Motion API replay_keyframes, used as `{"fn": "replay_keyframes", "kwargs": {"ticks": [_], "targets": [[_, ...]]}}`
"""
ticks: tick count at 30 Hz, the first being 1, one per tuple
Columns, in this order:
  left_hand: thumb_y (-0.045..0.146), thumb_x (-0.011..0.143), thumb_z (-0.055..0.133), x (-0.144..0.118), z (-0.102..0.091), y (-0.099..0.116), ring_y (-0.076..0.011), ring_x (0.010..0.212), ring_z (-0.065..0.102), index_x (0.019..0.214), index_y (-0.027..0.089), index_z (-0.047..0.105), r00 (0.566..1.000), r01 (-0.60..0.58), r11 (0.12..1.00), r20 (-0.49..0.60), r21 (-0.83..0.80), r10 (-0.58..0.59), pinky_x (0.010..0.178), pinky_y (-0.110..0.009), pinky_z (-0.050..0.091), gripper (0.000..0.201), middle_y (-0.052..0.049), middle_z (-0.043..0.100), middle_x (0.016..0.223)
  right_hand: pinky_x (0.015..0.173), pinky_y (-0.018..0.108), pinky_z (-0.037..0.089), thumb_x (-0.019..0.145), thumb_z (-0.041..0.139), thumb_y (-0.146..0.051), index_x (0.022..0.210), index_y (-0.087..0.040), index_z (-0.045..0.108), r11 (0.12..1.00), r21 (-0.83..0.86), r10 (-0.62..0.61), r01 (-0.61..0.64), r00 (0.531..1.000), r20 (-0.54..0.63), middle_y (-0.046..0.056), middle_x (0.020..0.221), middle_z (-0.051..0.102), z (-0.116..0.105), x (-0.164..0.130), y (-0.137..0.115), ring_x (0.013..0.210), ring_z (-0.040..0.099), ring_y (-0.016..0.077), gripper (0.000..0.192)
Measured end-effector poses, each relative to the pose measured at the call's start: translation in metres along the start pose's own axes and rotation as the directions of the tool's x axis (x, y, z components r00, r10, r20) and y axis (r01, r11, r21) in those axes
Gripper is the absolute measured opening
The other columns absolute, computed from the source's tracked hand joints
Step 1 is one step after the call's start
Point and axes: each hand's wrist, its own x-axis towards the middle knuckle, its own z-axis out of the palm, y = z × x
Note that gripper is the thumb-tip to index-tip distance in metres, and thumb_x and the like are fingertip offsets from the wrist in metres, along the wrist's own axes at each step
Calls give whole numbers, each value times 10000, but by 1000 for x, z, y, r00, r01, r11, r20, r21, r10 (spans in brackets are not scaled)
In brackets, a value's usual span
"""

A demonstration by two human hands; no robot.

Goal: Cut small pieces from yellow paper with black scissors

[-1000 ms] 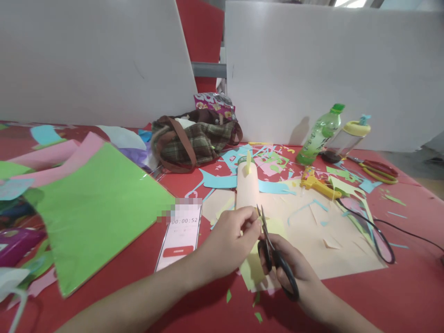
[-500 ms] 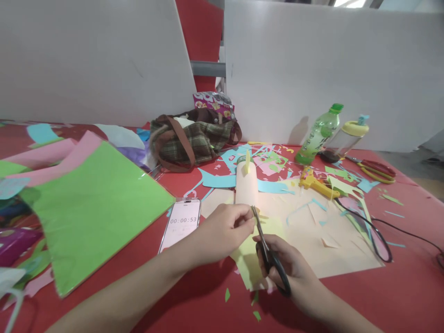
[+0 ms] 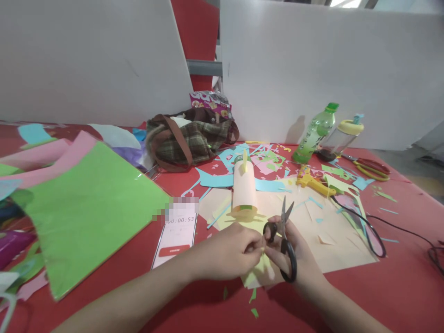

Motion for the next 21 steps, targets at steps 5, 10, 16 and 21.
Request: {"fn": "replay_keyframes", "kwargs": {"ticks": [5,10,16,21], "targets": [[164,745,344,1,3,-3,-70,465,357,581,154,425,1000,-4,999,24,32,3,425,-199,239,183,37,433,530,525,214,397,645,653,-221,905,-244,422,997,-70,25,-24,1000,18,-33,753,461,-1,1,1,580,487,96,349],[166,737,356,1,2,-3,-71,456,351,555,152,421,1000,-6,997,-16,72,7,417,-202,229,193,38,408,500,493,209,397,646,649,-226,907,-248,419,997,-70,32,-29,998,49,-38,729,460,0,0,-1,567,492,96,348],[168,729,368,1,4,-3,-79,457,363,560,150,454,997,5,996,-79,89,2,418,-211,220,191,29,430,500,467,205,393,656,631,-205,920,-248,410,994,-102,30,-26,999,37,-31,728,461,0,1,-1,576,495,103,347],[174,738,363,3,1,-4,-87,467,382,589,155,469,993,24,996,-117,89,-14,424,-214,226,184,18,470,530,453,200,382,648,623,-163,922,-256,407,994,-113,12,-12,1000,-1,-37,715,473,-2,1,-1,559,478,99,361]]}}
